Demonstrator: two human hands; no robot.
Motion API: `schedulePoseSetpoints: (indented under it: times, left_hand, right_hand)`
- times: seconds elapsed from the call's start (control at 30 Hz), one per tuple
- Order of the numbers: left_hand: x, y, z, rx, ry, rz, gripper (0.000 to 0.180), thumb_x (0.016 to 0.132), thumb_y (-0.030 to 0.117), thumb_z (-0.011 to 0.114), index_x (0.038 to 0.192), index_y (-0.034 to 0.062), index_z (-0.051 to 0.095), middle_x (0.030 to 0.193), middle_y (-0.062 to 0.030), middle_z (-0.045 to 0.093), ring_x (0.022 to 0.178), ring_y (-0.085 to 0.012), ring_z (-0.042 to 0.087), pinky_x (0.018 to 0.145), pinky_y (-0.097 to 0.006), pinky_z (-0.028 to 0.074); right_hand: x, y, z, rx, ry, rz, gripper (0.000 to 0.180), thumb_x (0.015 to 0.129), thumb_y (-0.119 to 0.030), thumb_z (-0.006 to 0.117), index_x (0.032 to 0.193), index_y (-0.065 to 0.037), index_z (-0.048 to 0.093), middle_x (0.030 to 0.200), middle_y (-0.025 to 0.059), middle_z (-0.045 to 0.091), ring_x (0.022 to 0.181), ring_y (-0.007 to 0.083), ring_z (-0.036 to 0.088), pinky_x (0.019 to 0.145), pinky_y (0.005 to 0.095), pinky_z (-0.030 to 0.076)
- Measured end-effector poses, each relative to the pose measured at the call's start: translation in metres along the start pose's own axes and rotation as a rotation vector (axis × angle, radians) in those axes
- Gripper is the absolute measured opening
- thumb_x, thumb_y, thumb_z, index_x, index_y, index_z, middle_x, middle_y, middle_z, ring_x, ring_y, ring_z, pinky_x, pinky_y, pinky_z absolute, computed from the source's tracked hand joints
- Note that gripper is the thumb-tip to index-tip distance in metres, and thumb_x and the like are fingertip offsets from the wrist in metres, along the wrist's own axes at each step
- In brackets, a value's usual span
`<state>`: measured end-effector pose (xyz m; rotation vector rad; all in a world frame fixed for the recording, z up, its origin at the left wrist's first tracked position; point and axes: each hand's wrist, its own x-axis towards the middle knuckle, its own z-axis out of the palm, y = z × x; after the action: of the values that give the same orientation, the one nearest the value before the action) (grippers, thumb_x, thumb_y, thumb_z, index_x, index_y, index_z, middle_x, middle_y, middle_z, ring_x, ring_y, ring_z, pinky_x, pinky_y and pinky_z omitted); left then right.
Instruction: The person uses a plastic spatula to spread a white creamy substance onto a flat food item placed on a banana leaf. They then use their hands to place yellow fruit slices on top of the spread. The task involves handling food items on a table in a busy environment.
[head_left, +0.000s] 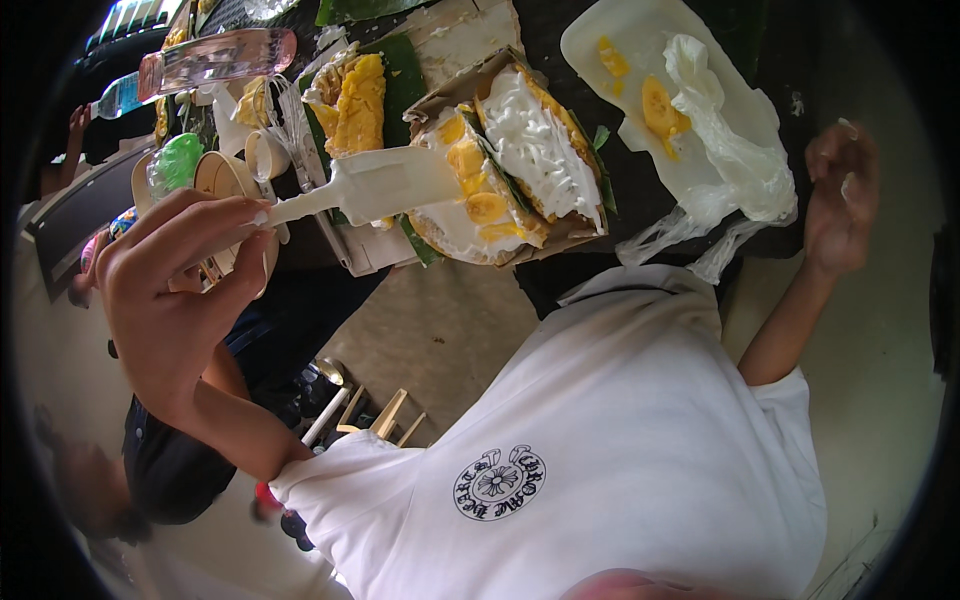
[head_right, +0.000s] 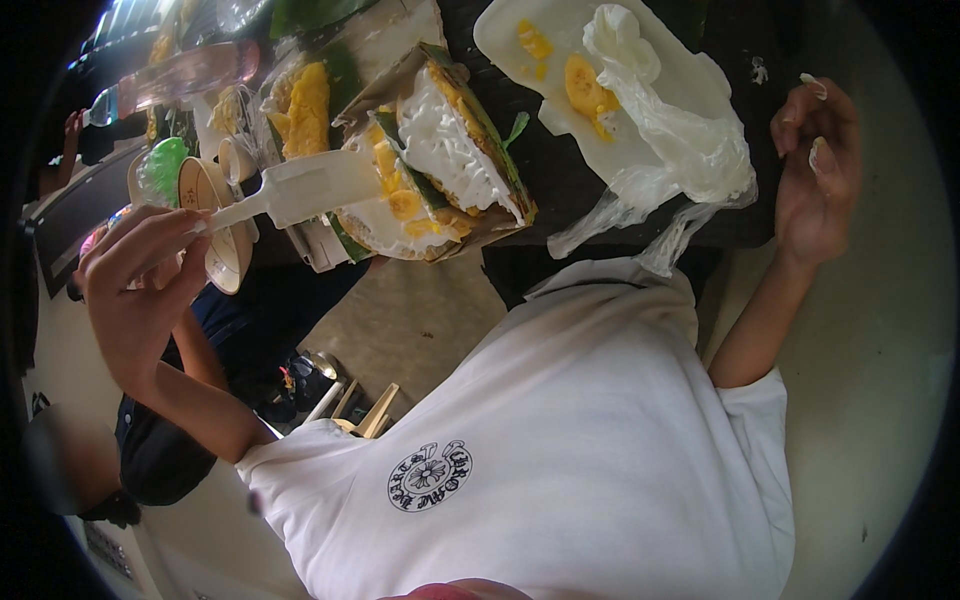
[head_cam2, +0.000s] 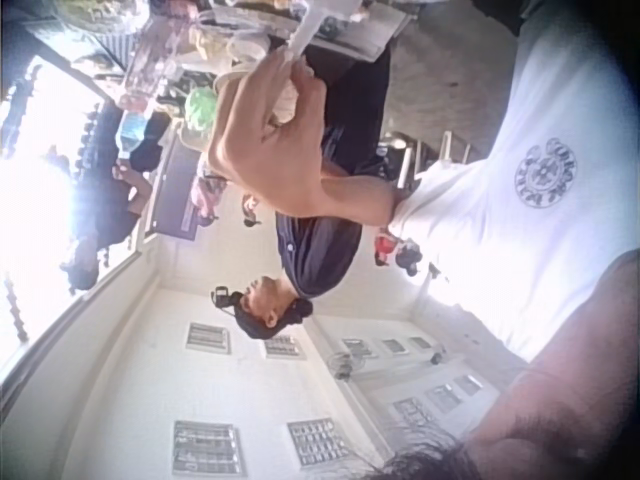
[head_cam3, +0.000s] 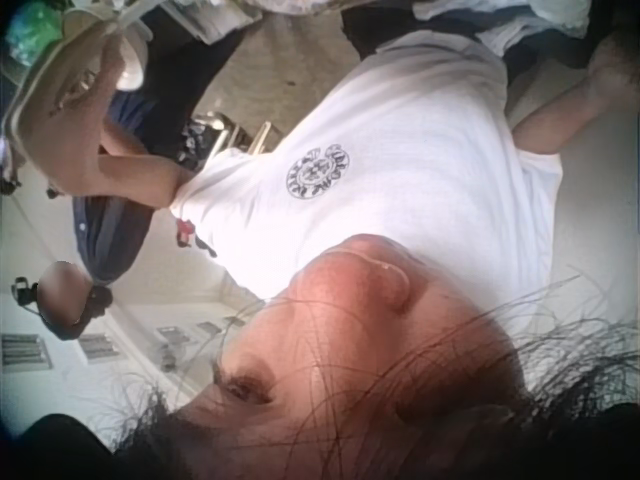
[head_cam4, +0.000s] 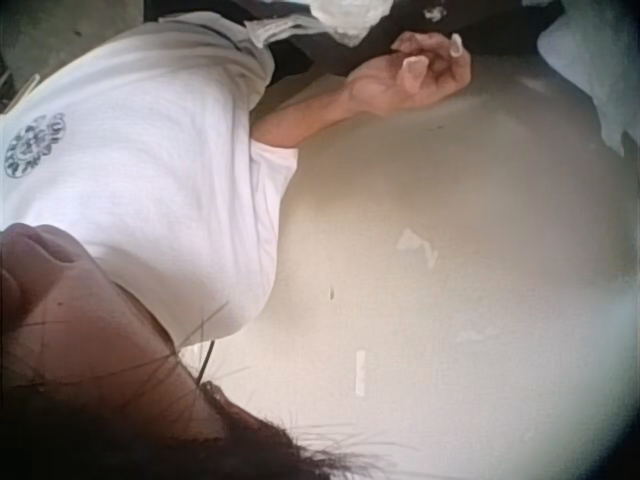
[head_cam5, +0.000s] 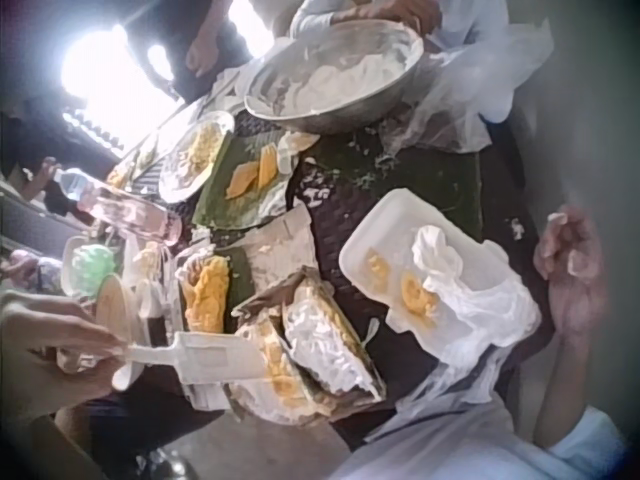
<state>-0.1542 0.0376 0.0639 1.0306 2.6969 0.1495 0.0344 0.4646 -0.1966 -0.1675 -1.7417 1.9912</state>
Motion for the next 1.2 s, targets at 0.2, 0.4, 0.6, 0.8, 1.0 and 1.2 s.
schedulePoseSetpoints:
  times: [0.2, 0.4, 0.6, 0.8, 1.0, 1.2]
  left_hand:
    - [0.000, 0.002, 0.000, 0.005, -0.017, 0.028, 0.026, 0.074, -0.012, 0.081, 0.096, -0.0010, 0.078, 0.087, -0.0093, 0.075, 0.080, -0.0165, 0.077, 0.069, -0.026, 0.056]
    - [-0.002, 0.008, -0.008, 0.057, 0.008, 0.018, 0.026, 0.073, -0.012, 0.081, 0.096, 0.0010, 0.078, 0.087, -0.0082, 0.076, 0.080, -0.0157, 0.077, 0.067, -0.024, 0.056]
    - [-0.003, 0.008, -0.002, 0.059, 0.037, 0.022, 0.026, 0.073, -0.009, 0.082, 0.096, 0.0020, 0.078, 0.088, -0.0075, 0.077, 0.081, -0.0169, 0.078, 0.069, -0.024, 0.057]
    - [-0.004, 0.008, -0.002, 0.072, 0.029, 0.017, 0.026, 0.073, -0.008, 0.083, 0.096, 0.0021, 0.079, 0.090, -0.0081, 0.077, 0.083, -0.0174, 0.079, 0.072, -0.026, 0.058]
    - [-0.004, 0.006, 0.001, 0.041, 0.031, 0.017, 0.025, 0.073, -0.008, 0.083, 0.096, 0.0014, 0.078, 0.088, -0.0081, 0.077, 0.082, -0.0169, 0.078, 0.073, -0.026, 0.058]
    - [-0.003, 0.005, 0.003, 0.029, 0.033, 0.016, 0.024, 0.074, -0.009, 0.083, 0.095, 0.0005, 0.078, 0.087, -0.0081, 0.076, 0.081, -0.0167, 0.078, 0.072, -0.026, 0.058]
  right_hand:
    - [0.000, 0.001, -0.001, 0.000, 0.007, -0.003, 0.065, 0.091, -0.031, 0.059, 0.141, 0.008, 0.048, 0.111, 0.0143, 0.053, 0.095, 0.0187, 0.045, 0.079, 0.0315, 0.035]
    - [0.000, 0.002, -0.003, 0.008, -0.006, 0.003, 0.063, 0.090, -0.030, 0.058, 0.140, 0.008, 0.050, 0.111, 0.0142, 0.053, 0.098, 0.0191, 0.046, 0.081, 0.0320, 0.036]
    - [0.001, 0.000, -0.001, 0.009, 0.003, 0.013, 0.063, 0.089, -0.030, 0.058, 0.139, 0.008, 0.050, 0.110, 0.0140, 0.054, 0.098, 0.0191, 0.046, 0.081, 0.0318, 0.036]
    - [0.001, -0.001, 0.001, 0.009, 0.012, 0.021, 0.064, 0.087, -0.030, 0.058, 0.139, 0.008, 0.050, 0.109, 0.0141, 0.054, 0.097, 0.0193, 0.046, 0.081, 0.0318, 0.036]
    - [0.001, 0.001, -0.003, 0.010, 0.001, 0.013, 0.066, 0.087, -0.030, 0.058, 0.139, 0.009, 0.050, 0.109, 0.0146, 0.054, 0.098, 0.0197, 0.047, 0.081, 0.0319, 0.037]
    - [0.001, 0.001, -0.002, 0.003, 0.001, 0.003, 0.065, 0.088, -0.030, 0.057, 0.140, 0.008, 0.050, 0.109, 0.0143, 0.053, 0.096, 0.0199, 0.046, 0.081, 0.0327, 0.036]
